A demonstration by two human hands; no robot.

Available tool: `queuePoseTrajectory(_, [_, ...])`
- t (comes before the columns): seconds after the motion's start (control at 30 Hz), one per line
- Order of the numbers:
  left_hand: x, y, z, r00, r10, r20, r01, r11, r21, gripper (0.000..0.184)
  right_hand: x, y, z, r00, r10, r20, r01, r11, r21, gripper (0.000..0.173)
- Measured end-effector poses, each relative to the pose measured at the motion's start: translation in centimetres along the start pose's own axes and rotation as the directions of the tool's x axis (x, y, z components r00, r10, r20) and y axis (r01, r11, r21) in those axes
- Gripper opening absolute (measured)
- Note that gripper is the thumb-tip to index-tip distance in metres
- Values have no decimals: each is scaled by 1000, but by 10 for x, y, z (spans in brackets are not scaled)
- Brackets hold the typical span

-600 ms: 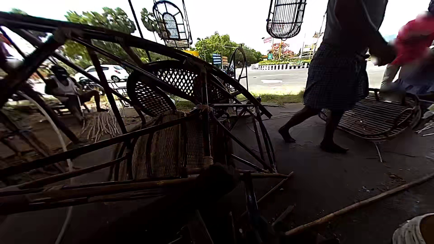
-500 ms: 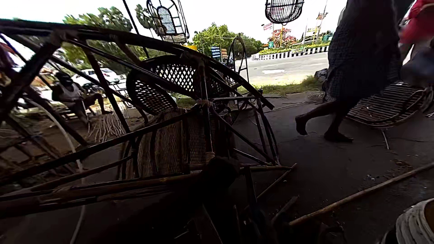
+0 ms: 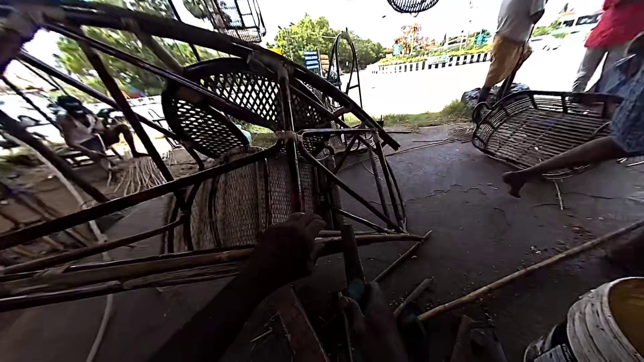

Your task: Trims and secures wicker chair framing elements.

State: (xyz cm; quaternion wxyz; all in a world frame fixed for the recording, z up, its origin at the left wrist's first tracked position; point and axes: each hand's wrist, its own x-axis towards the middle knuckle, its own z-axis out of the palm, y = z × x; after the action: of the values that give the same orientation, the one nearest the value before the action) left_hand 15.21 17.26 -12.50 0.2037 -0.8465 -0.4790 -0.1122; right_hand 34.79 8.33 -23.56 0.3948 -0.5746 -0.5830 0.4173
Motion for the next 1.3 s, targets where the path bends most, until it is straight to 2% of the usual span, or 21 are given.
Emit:
queuePoseTrajectory(0.13, [-1, -6, -2, 999, -47, -12, 46, 997, -66, 34, 24, -24, 3, 995, -16, 102, 10, 998, 58, 39])
queuePoseTrajectory(0.2, [-1, -7, -2, 998, -54, -36, 50, 995, -89, 32, 34, -31, 4, 985, 24, 173, -59, 978, 201, 38])
queuePoseTrajectory(0.33, [1, -8, -1, 997, -49, -60, 41, 992, -123, 31, 46, -17, 25, 965, -19, 262, -146, 791, 594, 36])
queuePoseTrajectory(0.4, [2, -7, -3, 996, -53, -78, 41, 989, -141, 31, 56, 0, 48, 982, -63, 180, -70, 761, 645, 44])
queuePoseTrajectory(0.53, [0, -5, 0, 993, -78, -84, 64, 987, -151, 31, 81, 27, 97, 980, -188, -66, 183, 716, 674, 67])
queuePoseTrajectory(0.67, [-2, -3, 1, 991, -102, -81, 90, 986, -144, 29, 106, 33, 133, 941, -206, -270, 336, 668, 663, 79])
queuePoseTrajectory(0.77, [-3, 0, 1, 988, -127, -85, 114, 983, -146, 29, 118, 40, 136, 910, -267, -316, 406, 725, 557, 82])
queuePoseTrajectory(0.83, [-1, 0, -1, 986, -145, -83, 132, 981, -145, 29, 129, 47, 129, 866, -359, -348, 484, 777, 402, 87])
queuePoseTrajectory(0.9, [-1, 1, -2, 984, -165, -66, 155, 977, -145, 30, 138, 55, 117, 823, -453, -342, 548, 792, 270, 82])
queuePoseTrajectory(0.93, [-2, 1, -2, 984, -168, -61, 159, 977, -141, 30, 137, 57, 111, 825, -476, -305, 554, 789, 268, 76])
queuePoseTrajectory(1.0, [-2, 0, 0, 984, -162, -72, 152, 980, -129, 31, 123, 49, 100, 878, -441, -188, 478, 779, 405, 64])
queuePoseTrajectory(1.07, [1, -1, 0, 984, -167, -68, 158, 980, -125, 31, 95, 28, 86, 951, -307, -29, 255, 730, 634, 47])
queuePoseTrajectory(1.1, [1, 0, 0, 983, -167, -72, 156, 979, -128, 31, 81, 17, 79, 967, -249, 50, 133, 663, 737, 43])
queuePoseTrajectory(1.2, [-1, 0, 1, 983, -155, -95, 142, 982, -127, 29, 54, -10, 53, 947, -134, 291, -200, 462, 864, 37])
queuePoseTrajectory(1.3, [-1, 0, 1, 983, -151, -107, 135, 981, -140, 28, 52, -19, 37, 904, -84, 419, -347, 427, 835, 42])
